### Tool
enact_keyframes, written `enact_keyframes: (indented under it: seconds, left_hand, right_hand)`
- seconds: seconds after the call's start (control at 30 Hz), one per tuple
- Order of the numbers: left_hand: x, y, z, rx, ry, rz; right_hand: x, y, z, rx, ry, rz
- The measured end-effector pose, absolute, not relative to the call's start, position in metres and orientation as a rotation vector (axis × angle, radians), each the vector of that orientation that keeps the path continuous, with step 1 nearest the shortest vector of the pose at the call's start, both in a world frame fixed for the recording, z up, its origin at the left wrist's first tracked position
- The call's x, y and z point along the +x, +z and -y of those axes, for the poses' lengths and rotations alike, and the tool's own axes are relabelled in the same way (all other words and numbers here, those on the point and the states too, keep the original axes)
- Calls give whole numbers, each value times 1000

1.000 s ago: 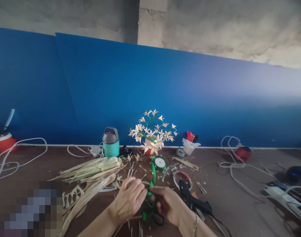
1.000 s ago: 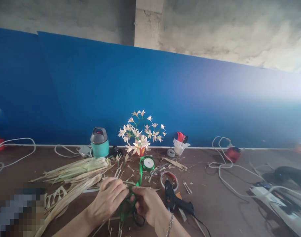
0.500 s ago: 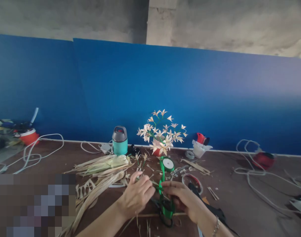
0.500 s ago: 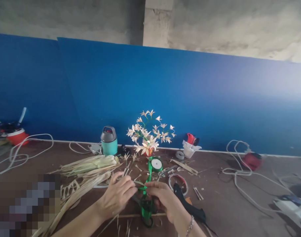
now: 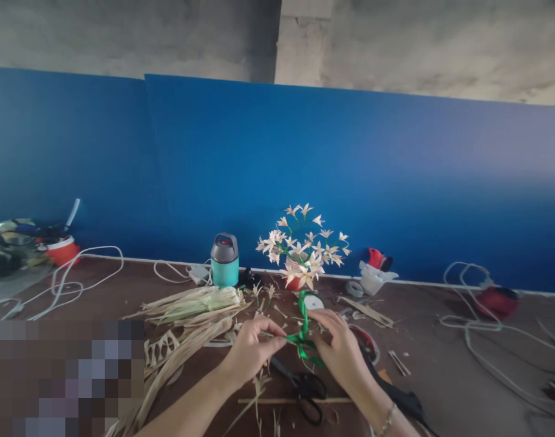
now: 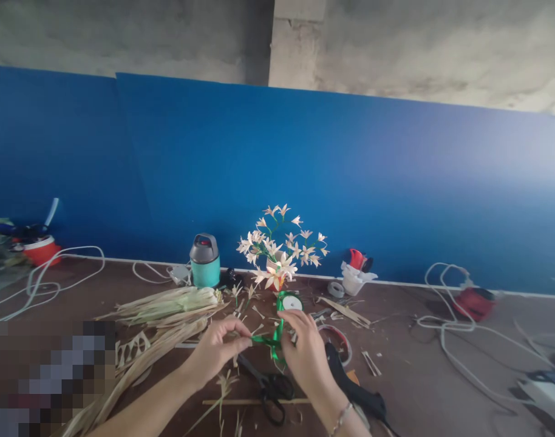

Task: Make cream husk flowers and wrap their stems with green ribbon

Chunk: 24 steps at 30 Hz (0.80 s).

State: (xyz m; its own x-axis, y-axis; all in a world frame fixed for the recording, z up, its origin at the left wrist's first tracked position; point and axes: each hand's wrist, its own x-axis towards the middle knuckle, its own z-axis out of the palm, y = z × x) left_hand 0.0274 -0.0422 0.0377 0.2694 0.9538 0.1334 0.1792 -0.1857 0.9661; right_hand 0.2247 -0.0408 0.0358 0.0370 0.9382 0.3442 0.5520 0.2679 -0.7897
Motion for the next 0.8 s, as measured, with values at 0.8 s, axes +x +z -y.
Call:
enact_keyframes:
  seconds: [0.8]
  left_hand:
    - [42, 24, 53, 579, 910, -737]
  right_hand:
    - [182, 28, 58, -1050, 915, 1389]
